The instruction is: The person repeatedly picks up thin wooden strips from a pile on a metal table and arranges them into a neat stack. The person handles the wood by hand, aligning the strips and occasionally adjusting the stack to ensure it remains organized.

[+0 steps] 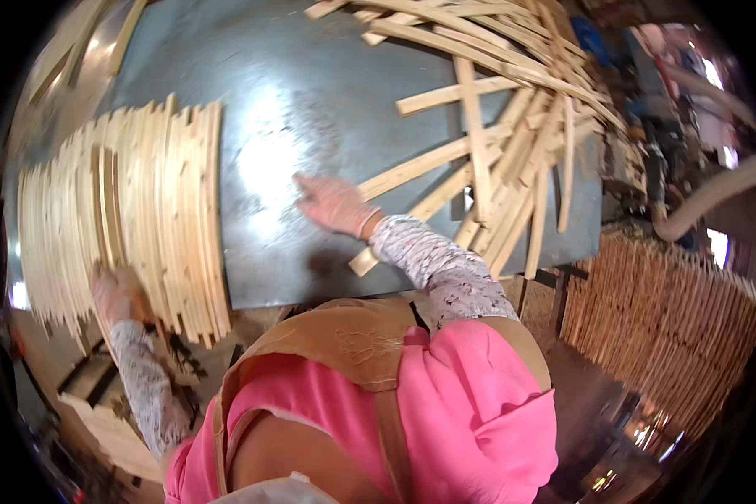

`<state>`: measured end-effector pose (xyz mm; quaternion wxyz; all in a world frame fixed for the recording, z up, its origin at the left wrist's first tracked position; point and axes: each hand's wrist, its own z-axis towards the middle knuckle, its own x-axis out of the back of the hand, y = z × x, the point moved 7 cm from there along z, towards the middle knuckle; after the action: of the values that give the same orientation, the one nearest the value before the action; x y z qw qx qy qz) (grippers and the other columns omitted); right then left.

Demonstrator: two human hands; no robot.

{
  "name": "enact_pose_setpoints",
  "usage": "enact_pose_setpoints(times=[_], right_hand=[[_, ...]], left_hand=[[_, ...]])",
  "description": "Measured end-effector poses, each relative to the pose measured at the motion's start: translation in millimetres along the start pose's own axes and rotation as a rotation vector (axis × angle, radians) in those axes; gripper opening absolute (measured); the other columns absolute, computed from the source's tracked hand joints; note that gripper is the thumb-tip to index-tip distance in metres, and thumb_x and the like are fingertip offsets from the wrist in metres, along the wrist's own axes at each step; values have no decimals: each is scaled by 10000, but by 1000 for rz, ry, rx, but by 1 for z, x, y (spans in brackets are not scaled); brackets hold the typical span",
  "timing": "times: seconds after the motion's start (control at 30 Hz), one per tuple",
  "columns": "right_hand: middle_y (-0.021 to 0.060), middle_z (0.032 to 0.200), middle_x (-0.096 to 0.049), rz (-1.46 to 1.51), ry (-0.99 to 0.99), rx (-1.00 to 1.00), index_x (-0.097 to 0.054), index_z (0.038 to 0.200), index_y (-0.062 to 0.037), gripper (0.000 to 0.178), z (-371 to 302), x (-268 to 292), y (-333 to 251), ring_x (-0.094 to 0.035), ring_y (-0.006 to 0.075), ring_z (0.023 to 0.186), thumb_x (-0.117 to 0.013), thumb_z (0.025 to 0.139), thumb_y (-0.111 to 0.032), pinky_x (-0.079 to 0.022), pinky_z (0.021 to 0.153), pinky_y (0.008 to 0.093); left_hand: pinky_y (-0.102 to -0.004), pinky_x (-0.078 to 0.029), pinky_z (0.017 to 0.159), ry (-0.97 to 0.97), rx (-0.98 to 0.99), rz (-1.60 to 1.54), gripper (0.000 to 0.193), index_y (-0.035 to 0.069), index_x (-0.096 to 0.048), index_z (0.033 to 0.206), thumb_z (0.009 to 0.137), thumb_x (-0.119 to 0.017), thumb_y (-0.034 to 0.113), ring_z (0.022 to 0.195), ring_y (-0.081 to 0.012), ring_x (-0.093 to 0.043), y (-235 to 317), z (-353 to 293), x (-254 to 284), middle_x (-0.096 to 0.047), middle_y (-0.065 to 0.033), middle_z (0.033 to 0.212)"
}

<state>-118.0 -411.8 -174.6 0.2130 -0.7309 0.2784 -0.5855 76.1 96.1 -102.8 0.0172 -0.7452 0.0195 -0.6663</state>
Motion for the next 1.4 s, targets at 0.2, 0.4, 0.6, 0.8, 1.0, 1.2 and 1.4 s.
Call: enact_pose_setpoints(times=[0.2,0.4,0.6,0.8,1.0,1.2,1.4], right_hand=[[154,1232,-701,-714,462,-193,-662,1368,-148,442,-1,175,197,-659,390,1172,-641,933,-225,-544,986,494],[106,1060,-721,-623,107,59,-733,1237,-177,394,50,198,156,-696,352,1091,-696,850,-242,-550,952,489],[118,1016,-702,-35,525,590,-716,1191,-134,437,28,226,-111,-715,331,996,-834,803,-297,-587,863,450],[225,1217,-706,333,770,449,-624,1380,-49,630,21,257,-112,-710,376,1110,-844,866,-338,-575,943,453],[220,1391,-657,-201,165,-397,-470,1589,-54,859,-60,73,77,-584,412,1329,-753,906,-491,-456,1156,497],[193,1260,-701,-232,44,-262,-515,1557,-56,760,-64,74,72,-653,409,1173,-728,883,-334,-514,1066,510],[155,1235,-739,301,-315,-104,-555,1547,-29,673,-115,134,68,-719,287,1115,-652,895,-163,-584,979,454]], left_hand=[[-465,-427,1247,-33,238,309,675,93,-476,1619,1047,-611,426,1547,-369,-446,-32,20,-4,-337,-163,1753],[-398,-515,1165,22,-105,-854,659,22,-454,1598,1007,-711,162,1444,-318,-536,173,-20,-24,-494,-173,1599],[-441,-404,1244,-426,-686,-1188,860,22,-425,1607,889,-859,210,1452,-360,-529,478,-134,-11,-571,-166,1549],[-373,-544,999,-97,-645,-1558,547,41,-559,1473,1005,-772,229,1158,-257,-667,507,-80,-38,-686,-114,1297],[-314,-515,555,-382,38,-1658,465,-5,-549,1329,970,-742,220,629,-143,-590,435,-40,-10,-613,-51,851],[-312,-543,597,-420,105,-1485,525,4,-545,1379,955,-730,252,657,-143,-608,373,-66,-44,-632,-67,907],[-298,-500,534,-446,176,-1676,472,22,-537,1381,1007,-717,245,602,-121,-566,325,-68,-70,-608,-55,882]])
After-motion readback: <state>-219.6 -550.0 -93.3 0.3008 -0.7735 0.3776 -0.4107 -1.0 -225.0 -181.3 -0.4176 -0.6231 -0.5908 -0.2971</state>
